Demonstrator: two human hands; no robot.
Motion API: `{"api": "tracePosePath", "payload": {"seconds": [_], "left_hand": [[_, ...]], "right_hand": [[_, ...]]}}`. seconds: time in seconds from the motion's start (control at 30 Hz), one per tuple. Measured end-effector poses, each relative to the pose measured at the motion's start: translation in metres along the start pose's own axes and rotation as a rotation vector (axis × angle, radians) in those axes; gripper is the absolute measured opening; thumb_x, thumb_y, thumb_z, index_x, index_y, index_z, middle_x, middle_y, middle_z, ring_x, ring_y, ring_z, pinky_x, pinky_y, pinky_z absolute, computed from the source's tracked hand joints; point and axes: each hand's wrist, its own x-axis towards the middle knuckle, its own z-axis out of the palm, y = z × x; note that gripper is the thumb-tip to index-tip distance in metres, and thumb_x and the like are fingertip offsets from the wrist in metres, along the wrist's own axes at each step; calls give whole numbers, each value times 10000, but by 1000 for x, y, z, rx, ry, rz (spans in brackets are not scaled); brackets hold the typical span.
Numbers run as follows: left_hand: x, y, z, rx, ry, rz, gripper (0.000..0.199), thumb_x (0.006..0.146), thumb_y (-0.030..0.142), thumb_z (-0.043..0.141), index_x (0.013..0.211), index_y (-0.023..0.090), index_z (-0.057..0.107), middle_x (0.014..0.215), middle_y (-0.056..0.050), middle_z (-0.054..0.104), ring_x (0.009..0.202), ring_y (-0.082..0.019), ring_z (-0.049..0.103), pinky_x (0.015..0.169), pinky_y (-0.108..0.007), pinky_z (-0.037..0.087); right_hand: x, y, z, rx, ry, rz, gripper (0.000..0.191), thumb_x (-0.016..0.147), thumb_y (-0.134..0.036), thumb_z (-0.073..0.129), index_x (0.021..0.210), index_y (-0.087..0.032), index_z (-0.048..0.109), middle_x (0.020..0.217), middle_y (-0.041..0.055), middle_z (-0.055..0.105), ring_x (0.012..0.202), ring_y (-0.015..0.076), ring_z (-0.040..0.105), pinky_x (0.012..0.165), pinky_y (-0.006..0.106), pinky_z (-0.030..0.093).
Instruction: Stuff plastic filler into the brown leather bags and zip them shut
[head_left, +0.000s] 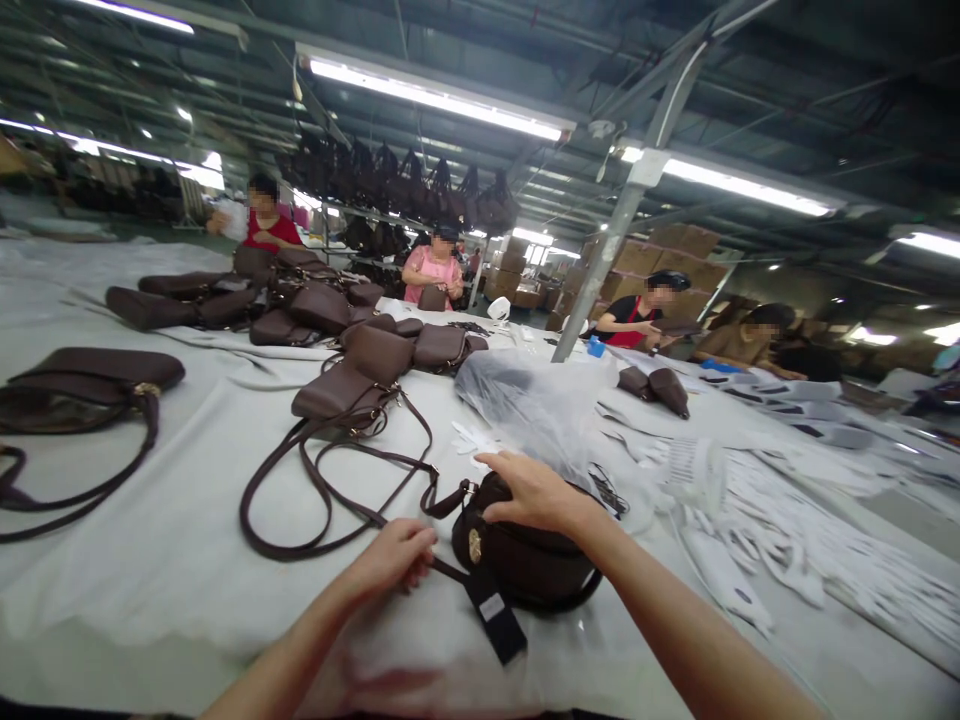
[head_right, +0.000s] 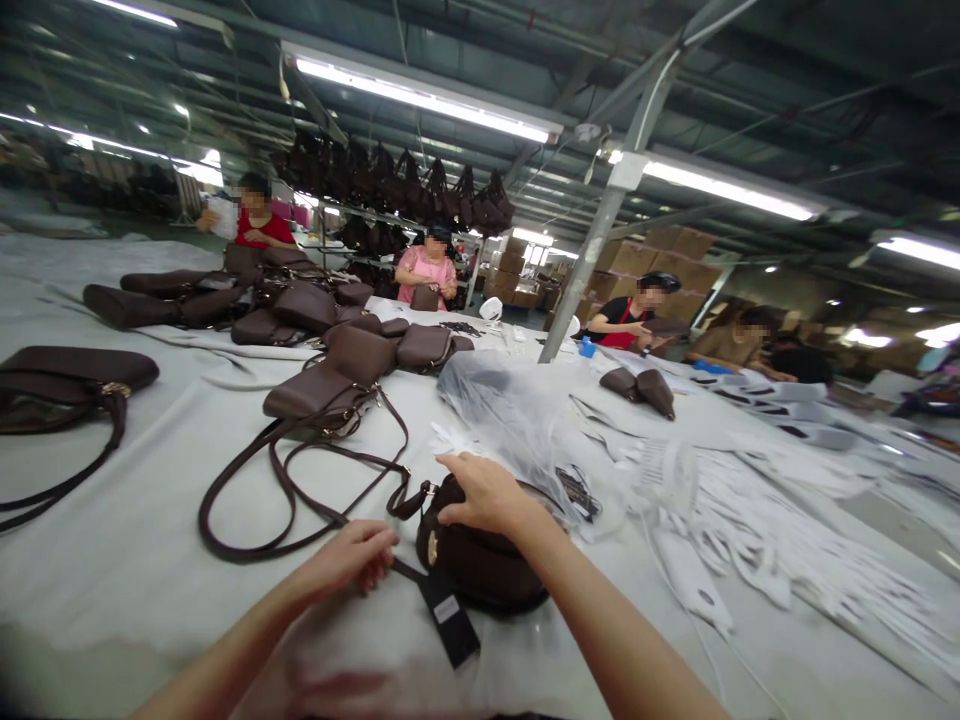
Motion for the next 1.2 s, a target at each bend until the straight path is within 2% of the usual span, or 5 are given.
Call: {"api": "tracePosePath", "payload": {"seconds": [0.17,0.33,0.6,0.87,1.2], "left_hand": [[35,7,15,428,401,460,431,651,106,599,1071,200,602,1190,-115,608,1147,-286,526,995,-424,389],[49,9,-20,628,165,391,122,787,179,518,816,233,624,794,-32,673,801,-213,632,729,-283,441],[30,38,-109,1108,528,384,185,845,195,415,868,216,597,870,-60,688,797,-221,631,641,-268,370],[19,49,-158,1173,369,381,181,732,122,500,783,242,625,843,-18,703,797,-205,632,648,-244,379],[4,151,-209,1433,242,515,74,722,167,647,660,205,631,798,-62,615,867,-226,565,770,-291,394]], "right_hand": [[-31,3,-8,-46,-3,186,970,669,-318,751,1487,-123,267,1365,197,520,1198,334,526,957,405,411],[-53,17,-8,-44,-2,251,851,669,-342,751,1426,-184,395,1380,141,521,1224,312,511,968,382,403],[-63,29,-1,-24,116,386,707,727,-343,726,1350,-178,435,1185,112,644,1072,284,604,841,327,428],[-70,34,8,-86,161,233,763,696,-285,736,1380,-152,426,1263,157,573,1140,309,538,928,390,411],[-60,31,15,15,150,168,642,715,-211,668,1333,-211,494,1215,115,606,1110,294,565,943,392,424]]}}
